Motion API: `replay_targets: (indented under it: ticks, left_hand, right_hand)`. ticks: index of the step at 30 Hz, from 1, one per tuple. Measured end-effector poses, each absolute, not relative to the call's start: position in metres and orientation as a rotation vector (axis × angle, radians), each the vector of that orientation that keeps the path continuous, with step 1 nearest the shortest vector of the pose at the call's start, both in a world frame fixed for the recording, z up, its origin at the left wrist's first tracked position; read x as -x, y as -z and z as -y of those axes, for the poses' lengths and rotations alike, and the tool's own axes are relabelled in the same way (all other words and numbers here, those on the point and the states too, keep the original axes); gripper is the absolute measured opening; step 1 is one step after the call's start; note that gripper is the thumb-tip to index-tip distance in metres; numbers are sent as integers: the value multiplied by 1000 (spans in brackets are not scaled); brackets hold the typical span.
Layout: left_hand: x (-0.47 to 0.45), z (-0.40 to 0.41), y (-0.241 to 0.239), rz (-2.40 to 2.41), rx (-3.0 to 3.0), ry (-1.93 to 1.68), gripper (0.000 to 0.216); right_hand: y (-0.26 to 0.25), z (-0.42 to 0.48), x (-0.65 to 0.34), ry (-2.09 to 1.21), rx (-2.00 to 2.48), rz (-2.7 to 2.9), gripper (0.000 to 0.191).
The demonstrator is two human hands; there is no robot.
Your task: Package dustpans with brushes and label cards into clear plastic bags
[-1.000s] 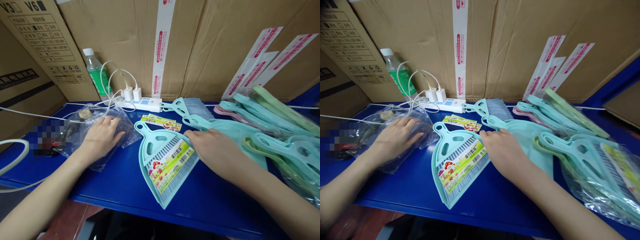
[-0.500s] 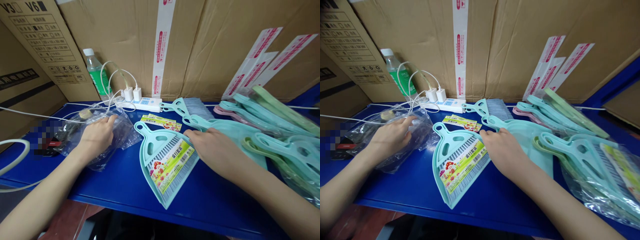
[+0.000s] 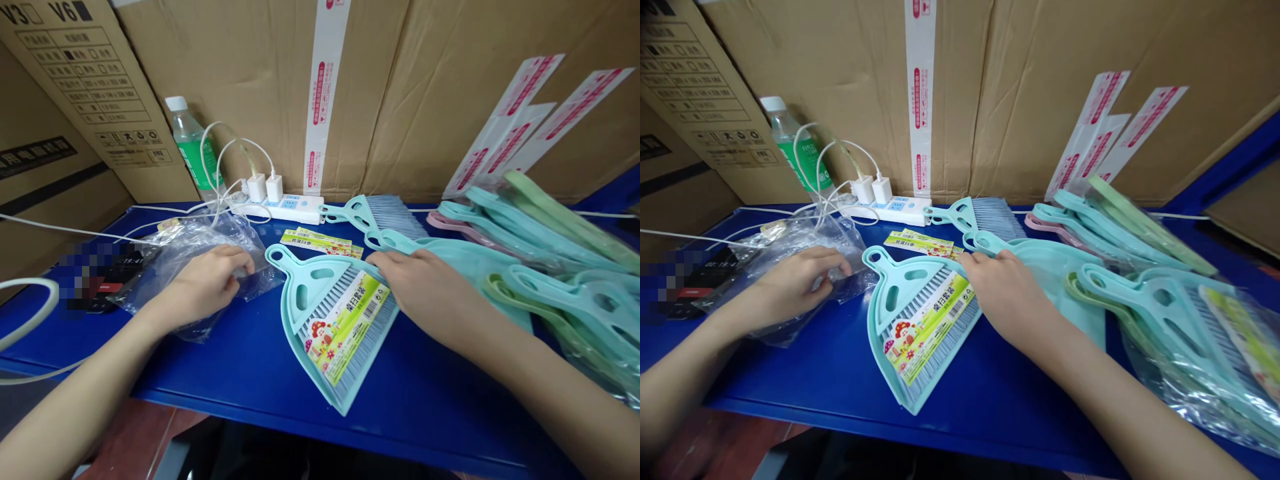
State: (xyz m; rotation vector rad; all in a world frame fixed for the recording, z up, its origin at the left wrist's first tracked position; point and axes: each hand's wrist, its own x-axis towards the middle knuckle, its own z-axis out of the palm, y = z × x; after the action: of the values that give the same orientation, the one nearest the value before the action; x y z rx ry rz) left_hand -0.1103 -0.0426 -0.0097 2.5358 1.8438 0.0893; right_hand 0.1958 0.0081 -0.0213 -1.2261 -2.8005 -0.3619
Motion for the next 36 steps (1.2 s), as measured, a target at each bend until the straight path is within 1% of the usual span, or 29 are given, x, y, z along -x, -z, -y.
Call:
replay_targets:
  ticks: [8, 14, 17, 21, 23, 26, 29, 33, 36]
  left_hand:
    - [108, 49, 4, -1440, -2555, -155, 31]
    - [107, 52, 1, -1370, -2533, -157, 31]
    - [109, 54, -2, -1366, -2550, -167, 26]
    - [112, 54, -4, -1375, -2518, -128, 12]
    - [111, 53, -3, -1455, -2493, -138, 16]
    - [106, 50, 1, -1664, -2469, -158, 30]
    - [101, 49, 4, -1777, -2491, -61, 41]
    - [99, 48, 4, -1817, -2512, 121, 42]
    - [101, 48, 3, -1807, -2497, 114, 41]
  right_hand:
    - [22, -9, -199, 371, 1149, 2758, 37]
    - [23, -9, -199, 374, 1130, 2753, 37]
    - [22, -9, -199, 360, 1129, 2752, 35]
    - [21, -8, -198, 337, 1168, 2767, 32]
    - [21, -8, -198, 338, 1174, 2770, 31]
    - [21, -8, -198, 355, 1151, 2771, 31]
    - [20, -9, -197, 345, 1161, 2790, 32]
    - [19, -9, -196, 338, 1184, 2798, 33]
    - [19, -9, -197, 373, 1174, 2792, 33]
